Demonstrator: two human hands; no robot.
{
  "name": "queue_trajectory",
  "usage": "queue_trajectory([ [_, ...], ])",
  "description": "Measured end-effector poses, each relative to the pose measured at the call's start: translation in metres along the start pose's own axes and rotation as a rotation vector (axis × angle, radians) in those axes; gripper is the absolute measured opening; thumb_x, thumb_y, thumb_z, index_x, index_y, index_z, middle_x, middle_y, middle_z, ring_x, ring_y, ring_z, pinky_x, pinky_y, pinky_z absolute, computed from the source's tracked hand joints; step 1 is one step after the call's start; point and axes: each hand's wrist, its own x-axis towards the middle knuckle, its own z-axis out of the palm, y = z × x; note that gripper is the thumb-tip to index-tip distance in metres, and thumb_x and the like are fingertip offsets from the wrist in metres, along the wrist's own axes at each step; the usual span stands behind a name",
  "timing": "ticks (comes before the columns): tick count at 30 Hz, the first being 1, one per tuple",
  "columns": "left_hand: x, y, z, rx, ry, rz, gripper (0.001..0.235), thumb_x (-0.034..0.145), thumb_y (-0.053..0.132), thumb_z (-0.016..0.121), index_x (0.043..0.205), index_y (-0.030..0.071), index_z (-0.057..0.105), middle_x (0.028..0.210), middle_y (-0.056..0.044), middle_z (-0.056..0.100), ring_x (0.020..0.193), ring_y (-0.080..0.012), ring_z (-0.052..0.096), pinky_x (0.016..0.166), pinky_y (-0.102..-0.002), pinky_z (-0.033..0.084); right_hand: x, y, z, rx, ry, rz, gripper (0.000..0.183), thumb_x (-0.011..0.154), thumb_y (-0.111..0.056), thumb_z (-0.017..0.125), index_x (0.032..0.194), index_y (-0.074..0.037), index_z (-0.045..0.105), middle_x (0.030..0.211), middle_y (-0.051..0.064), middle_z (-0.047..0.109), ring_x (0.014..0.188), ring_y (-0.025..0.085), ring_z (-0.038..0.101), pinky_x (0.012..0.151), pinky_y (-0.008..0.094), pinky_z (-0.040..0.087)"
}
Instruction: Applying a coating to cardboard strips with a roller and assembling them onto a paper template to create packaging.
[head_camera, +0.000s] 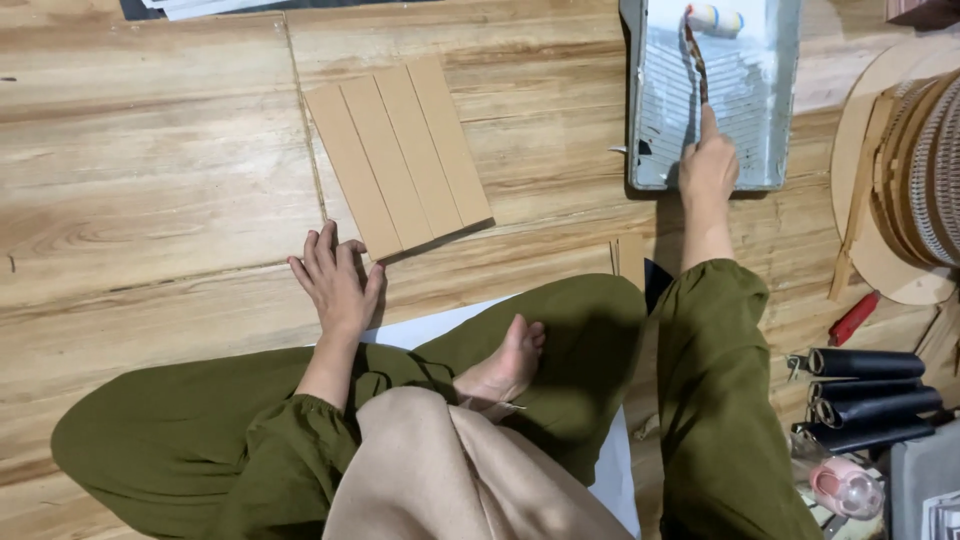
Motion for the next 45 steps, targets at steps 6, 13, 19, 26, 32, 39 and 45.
queue_trajectory([
  [6, 0.001, 0.001, 0.001, -0.015, -0.007, -0.01, 0.033, 0.077, 0.031, 0.062, 0.1, 0.017, 0.044, 0.141, -0.007, 0.022, 0.133, -0.0312, 0.01, 0.104, -0.062, 0.002, 0.006, -0.006, -0.008, -0.054, -0.022, -0.058, 0.043, 0.088, -0.002, 0.051, 0.129, -0.013, 0.051, 0.086, 0.024, 0.062, 0.08, 0.039, 0.063, 0.067, 0.05, 0.05],
  [13, 0.001, 0.004, -0.002, -0.013, -0.009, -0.016, 0.033, 0.076, 0.031, 0.062, 0.1, 0.017, 0.044, 0.141, -0.007, 0.023, 0.133, -0.0315, 0.011, 0.104, -0.061, 0.003, -0.027, -0.003, 0.003, -0.074, -0.009, -0.055, 0.047, 0.087, -0.005, 0.054, 0.133, -0.014, 0.045, 0.083, 0.024, 0.058, 0.078, 0.042, 0.061, 0.067, 0.052, 0.05],
  [19, 0.002, 0.002, 0.001, -0.035, 0.005, -0.014, 0.032, 0.075, 0.029, 0.063, 0.098, 0.016, 0.045, 0.14, -0.007, 0.023, 0.133, -0.0316, 0.011, 0.103, -0.062, 0.003, -0.054, 0.003, 0.002, -0.052, 0.016, -0.032, 0.047, 0.088, -0.006, 0.051, 0.133, -0.015, 0.045, 0.081, 0.024, 0.057, 0.078, 0.044, 0.061, 0.067, 0.053, 0.049],
  [26, 0.004, 0.002, -0.001, -0.063, 0.029, 0.013, 0.034, 0.075, 0.03, 0.065, 0.098, 0.016, 0.045, 0.14, -0.008, 0.024, 0.132, -0.0329, 0.013, 0.102, -0.063, 0.004, -0.072, 0.013, -0.006, -0.006, -0.096, 0.068, 0.049, 0.086, -0.011, 0.047, 0.134, -0.021, 0.045, 0.082, 0.025, 0.062, 0.083, 0.042, 0.061, 0.072, 0.051, 0.049],
  [32, 0.003, 0.005, -0.007, -0.086, 0.045, -0.01, 0.032, 0.073, 0.028, 0.072, 0.094, 0.015, 0.051, 0.137, -0.007, 0.028, 0.131, -0.0332, 0.015, 0.101, -0.064, 0.006, -0.104, 0.016, -0.018, 0.05, -0.169, 0.092, 0.053, 0.085, -0.008, 0.047, 0.137, -0.018, 0.041, 0.084, 0.031, 0.061, 0.085, 0.045, 0.059, 0.073, 0.053, 0.047],
  [39, 0.007, 0.007, -0.004, -0.046, 0.075, -0.025, 0.03, 0.07, 0.03, 0.075, 0.085, 0.014, 0.054, 0.132, -0.005, 0.037, 0.13, -0.0306, 0.02, 0.101, -0.063, 0.008, -0.11, -0.006, -0.059, 0.503, 0.038, -0.041, 0.048, 0.086, 0.004, 0.045, 0.132, -0.012, 0.049, 0.117, 0.023, 0.053, 0.091, 0.038, 0.057, 0.065, 0.041, 0.051],
  [45, 0.004, 0.009, -0.008, -0.082, 0.062, -0.01, 0.03, 0.07, 0.029, 0.075, 0.084, 0.012, 0.054, 0.13, -0.005, 0.039, 0.129, -0.0301, 0.023, 0.102, -0.062, 0.009, -0.163, -0.109, -0.112, 0.621, -0.12, -0.194, 0.052, 0.088, 0.004, 0.041, 0.135, -0.019, 0.042, 0.127, 0.016, 0.048, 0.104, 0.037, 0.052, 0.078, 0.044, 0.048],
])
